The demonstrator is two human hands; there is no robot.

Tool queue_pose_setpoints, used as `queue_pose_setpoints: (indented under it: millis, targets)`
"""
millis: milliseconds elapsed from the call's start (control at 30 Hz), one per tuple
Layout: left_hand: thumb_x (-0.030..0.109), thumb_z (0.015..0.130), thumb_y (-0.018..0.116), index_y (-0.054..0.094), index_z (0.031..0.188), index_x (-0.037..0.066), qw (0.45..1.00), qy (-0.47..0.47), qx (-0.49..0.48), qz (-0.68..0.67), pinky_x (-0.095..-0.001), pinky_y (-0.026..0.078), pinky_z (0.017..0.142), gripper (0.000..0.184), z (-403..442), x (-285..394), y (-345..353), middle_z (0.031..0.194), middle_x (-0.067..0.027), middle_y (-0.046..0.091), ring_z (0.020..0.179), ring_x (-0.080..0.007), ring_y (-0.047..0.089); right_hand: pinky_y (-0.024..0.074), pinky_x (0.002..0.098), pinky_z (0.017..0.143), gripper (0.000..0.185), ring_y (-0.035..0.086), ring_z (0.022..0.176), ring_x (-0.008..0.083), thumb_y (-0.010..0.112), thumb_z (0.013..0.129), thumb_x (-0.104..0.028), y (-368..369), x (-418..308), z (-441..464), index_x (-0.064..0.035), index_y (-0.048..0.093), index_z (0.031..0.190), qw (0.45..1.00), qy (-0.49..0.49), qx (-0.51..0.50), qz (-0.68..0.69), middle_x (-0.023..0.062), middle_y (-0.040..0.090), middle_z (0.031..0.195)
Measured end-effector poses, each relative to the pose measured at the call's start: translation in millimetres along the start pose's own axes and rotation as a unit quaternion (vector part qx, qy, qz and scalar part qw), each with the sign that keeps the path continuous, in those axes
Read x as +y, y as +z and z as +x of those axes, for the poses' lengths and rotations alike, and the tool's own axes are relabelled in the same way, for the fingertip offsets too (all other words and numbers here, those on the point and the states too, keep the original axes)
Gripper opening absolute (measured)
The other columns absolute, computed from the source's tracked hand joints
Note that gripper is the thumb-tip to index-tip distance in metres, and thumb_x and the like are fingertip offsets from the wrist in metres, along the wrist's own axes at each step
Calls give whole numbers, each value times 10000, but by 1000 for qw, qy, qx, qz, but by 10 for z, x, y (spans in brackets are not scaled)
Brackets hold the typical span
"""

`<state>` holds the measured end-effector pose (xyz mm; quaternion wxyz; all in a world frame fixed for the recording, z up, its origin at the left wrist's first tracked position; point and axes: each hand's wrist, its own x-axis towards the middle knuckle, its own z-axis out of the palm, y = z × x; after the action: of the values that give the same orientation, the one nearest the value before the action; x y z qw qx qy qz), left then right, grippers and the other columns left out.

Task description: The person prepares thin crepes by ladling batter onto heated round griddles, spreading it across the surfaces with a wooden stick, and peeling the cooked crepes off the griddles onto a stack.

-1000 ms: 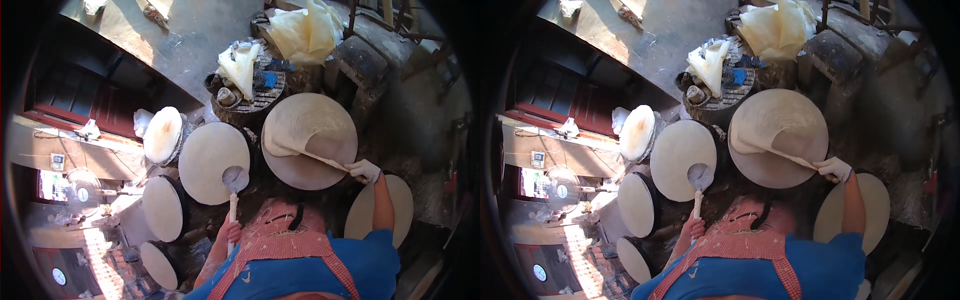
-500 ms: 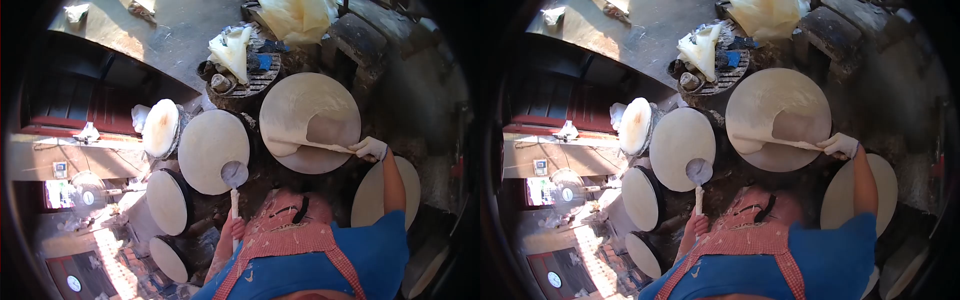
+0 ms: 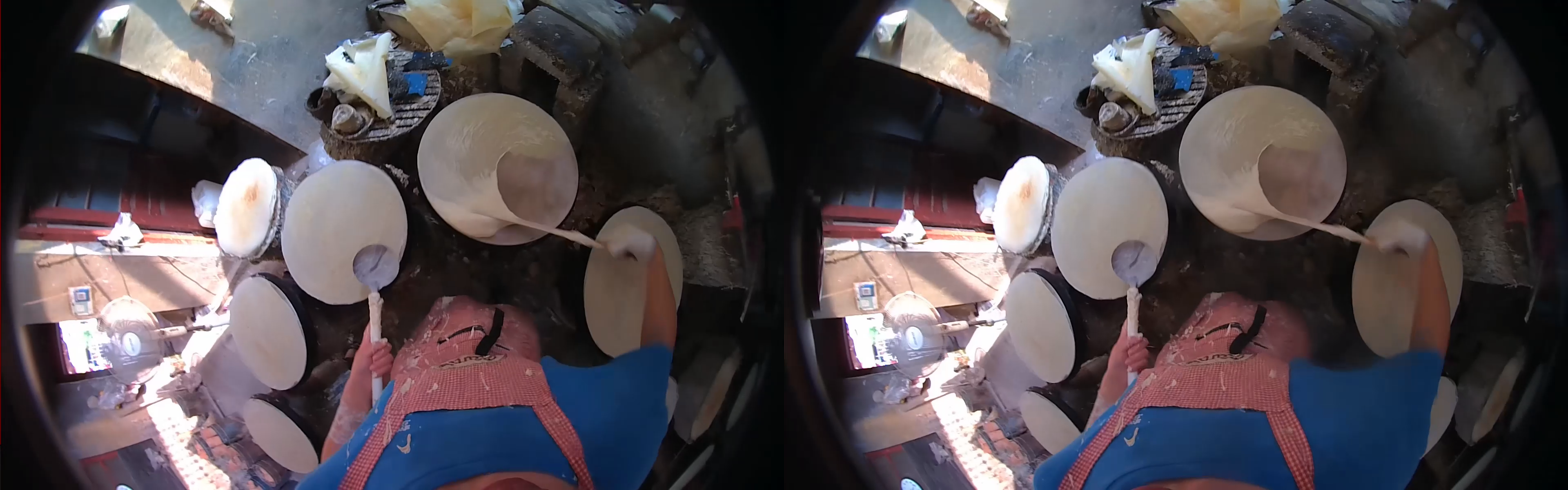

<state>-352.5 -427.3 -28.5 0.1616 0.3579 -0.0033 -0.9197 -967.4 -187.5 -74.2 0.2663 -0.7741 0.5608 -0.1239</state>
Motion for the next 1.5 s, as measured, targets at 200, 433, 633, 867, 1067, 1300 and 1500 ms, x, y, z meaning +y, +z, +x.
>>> queue_pose_setpoints:
  millis: [200,433,633,867,1067,1300,1500]
  targets:
    - [32,905,441,209,1349,439,989,-74,-14,127,-200,276,279,645,-69,476,-372,543,-5,324,344,-72,314,262,198,376,466,379,414,30,620,748,-116,1203,-2296,-353,-10,571,1198,560,514,412,502,-31,541,619]
    - [38,911,438,213,1341,428,978,-84,-74,175,-203,274,264,623,-344,577,-312,537,0,322,330,-71,303,472,291,801,364,649,893,232,668,792,-263,1930,-2603,2532,-142,631,1133,727,462,470,192,161,660,982]
    - [48,907,462,143,1374,462,961,-95,-181,184,-204,290,279,700,-691,587,-368,559,-8,328,335,-70,313,468,474,574,393,609,639,355,571,817,-412,2163,-2656,1755,-281,553,1186,701,632,323,-70,160,599,678]
    - [28,908,404,188,1386,433,960,-131,-249,2,-187,327,290,662,-678,453,-406,612,-38,345,370,-84,336,474,411,712,368,620,801,376,626,756,-411,1788,-2518,2487,-126,677,984,673,533,498,125,208,642,815]
    - [26,885,466,205,1395,396,960,-100,-261,-3,-179,334,338,682,-765,325,-291,681,-49,360,451,-97,354,467,453,713,343,611,823,383,561,797,-432,1831,-2193,1420,-214,650,1046,686,633,358,25,203,639,853]
    - [41,932,394,212,1394,397,956,-201,-202,-64,-190,332,313,611,-371,170,-224,641,-50,364,400,-84,366,480,438,687,367,615,787,368,597,768,-455,1601,-2263,1904,-168,670,985,751,541,378,34,168,645,839]
    - [34,917,428,249,1371,395,976,-194,-89,37,-186,310,295,607,-378,225,-128,616,-31,360,392,-69,353,475,464,653,337,610,741,381,568,794,-432,1531,-1818,1188,-162,678,963,678,599,425,20,174,636,782]
